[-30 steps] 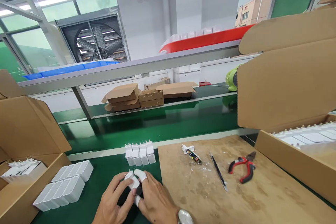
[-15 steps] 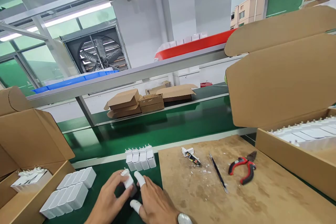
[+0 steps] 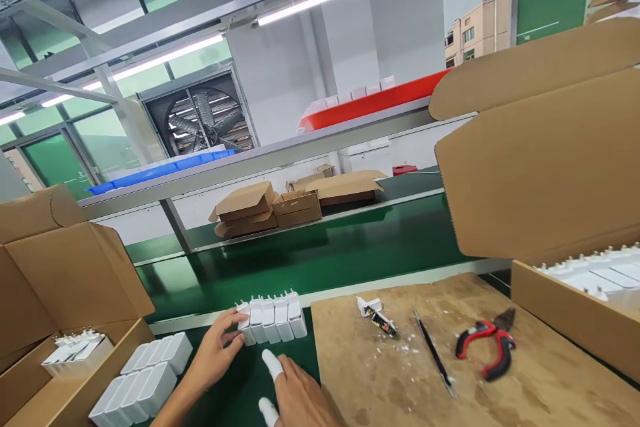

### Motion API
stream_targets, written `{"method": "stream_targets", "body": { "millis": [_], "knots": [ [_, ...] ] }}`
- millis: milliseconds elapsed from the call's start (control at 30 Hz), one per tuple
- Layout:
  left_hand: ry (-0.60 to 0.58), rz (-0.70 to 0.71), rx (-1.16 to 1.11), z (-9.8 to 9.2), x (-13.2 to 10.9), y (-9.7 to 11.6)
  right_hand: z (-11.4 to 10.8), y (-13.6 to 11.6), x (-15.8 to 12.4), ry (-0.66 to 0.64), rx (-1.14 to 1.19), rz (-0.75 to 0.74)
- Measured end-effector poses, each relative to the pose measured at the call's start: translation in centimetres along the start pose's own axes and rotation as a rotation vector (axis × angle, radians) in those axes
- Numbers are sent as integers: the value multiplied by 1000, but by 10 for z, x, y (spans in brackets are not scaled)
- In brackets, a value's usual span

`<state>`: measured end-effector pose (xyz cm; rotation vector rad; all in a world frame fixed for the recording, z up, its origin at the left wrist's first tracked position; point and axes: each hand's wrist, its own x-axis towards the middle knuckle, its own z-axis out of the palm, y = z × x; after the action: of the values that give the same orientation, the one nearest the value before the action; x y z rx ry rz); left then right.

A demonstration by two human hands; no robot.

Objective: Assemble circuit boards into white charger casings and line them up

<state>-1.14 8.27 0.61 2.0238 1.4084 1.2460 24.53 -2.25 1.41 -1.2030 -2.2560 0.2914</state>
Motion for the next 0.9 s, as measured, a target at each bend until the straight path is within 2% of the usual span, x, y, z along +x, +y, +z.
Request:
{"method": "stream_targets", "body": {
  "millis": [100,200,267,333,367,433,533,633,767,900],
  "knots": [
    [3,17,61,-28,-2,3,-8,0,2,-39,-5,5],
    [95,-2,203,-81,-3,3,-11,0,3,-17,-15,-59],
    [169,-31,315,-119,-6,1,-8,1,3,53,-19,-116],
    [207,-66,420,-147,-12,-2,-4,2,4,108,-31,-162],
    [208,-78,466,-155,-16,-5,-2,3,5,119,-38,-177],
    [184,-87,542,-161,-24,-12,3,5,7,128,-52,-192],
    [140,-79,608,-145,-29,-22,8,7,10,116,-68,-180],
    [102,-38,591,-110,-25,-21,10,7,9,60,-52,-155],
    [-4,104,451,-52,-31,3,5,7,6,-21,-14,-110],
    [-131,284,213,-8,-59,31,-25,22,7,78,-17,-50]
  ]
}}
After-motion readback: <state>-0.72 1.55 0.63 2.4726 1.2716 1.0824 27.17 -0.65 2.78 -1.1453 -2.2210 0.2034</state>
